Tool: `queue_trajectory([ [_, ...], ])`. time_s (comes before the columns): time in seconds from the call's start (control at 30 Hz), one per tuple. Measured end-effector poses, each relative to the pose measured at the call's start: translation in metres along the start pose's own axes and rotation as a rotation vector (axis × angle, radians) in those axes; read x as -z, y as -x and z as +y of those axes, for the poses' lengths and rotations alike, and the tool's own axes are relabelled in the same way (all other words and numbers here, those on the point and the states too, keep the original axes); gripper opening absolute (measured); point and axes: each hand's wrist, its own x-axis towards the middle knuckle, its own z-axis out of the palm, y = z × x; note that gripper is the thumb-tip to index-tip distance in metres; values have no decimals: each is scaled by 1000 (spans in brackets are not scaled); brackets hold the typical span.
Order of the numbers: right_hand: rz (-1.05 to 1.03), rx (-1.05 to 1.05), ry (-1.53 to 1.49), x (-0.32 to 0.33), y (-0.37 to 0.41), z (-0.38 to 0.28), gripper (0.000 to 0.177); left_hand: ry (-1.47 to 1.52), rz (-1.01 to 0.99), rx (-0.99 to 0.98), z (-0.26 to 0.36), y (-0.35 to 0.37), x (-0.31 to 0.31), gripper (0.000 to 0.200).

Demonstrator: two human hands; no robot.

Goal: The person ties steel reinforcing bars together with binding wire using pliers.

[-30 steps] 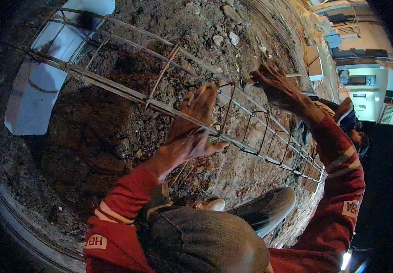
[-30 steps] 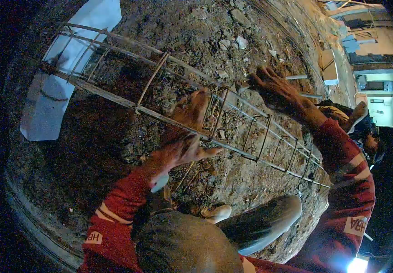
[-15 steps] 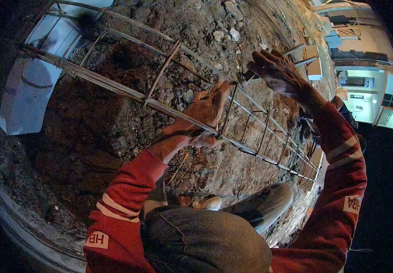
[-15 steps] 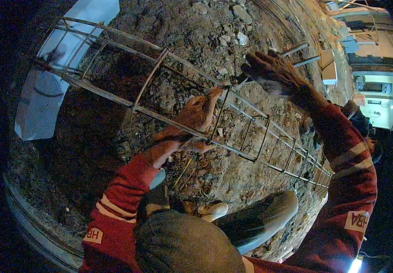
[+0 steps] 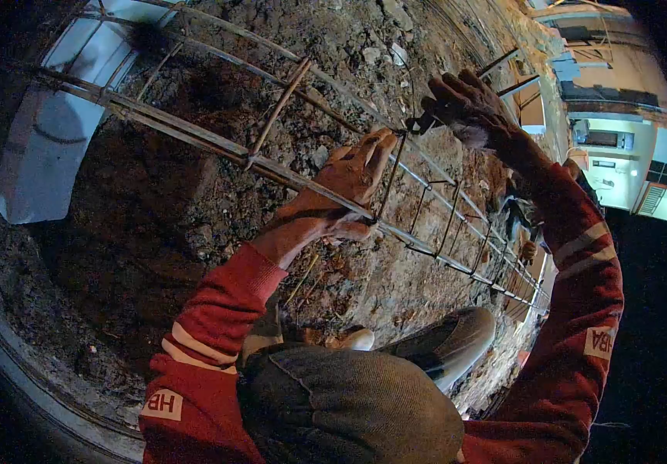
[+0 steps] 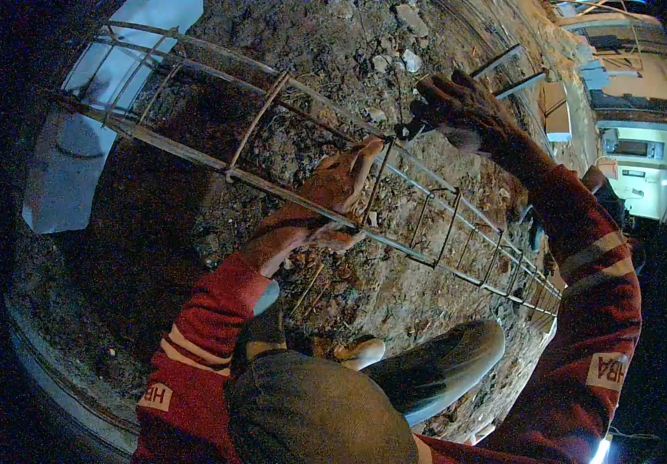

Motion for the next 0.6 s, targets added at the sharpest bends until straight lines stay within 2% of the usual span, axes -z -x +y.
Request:
queue_trajectory([
  [0.13,-32,34,-8,6,-8,2,40,30,-38,44,4,5,2,111],
  [0.27,17,44,-25,-18,-1,10,43,71,-29,48,2,6,-3,113],
  [0.37,-81,32,-98,-26,6,18,44,56,-44,50,-1,4,-9,114],
  [0.43,-484,-142,-489,-7,-3,30,46,50,-68,65,2,3,0,114],
  [0.47,-805,-260,-548,4,-21,25,44,71,-95,83,6,1,7,115],
  [0.5,-974,-416,-851,28,-30,30,48,93,-129,98,10,1,12,115],
  [0.53,-1130,-627,-1106,60,-45,32,54,89,-126,97,8,2,15,115],
  [0.6,-1191,-593,-1141,61,-45,28,60,105,-121,56,9,7,15,119],
])
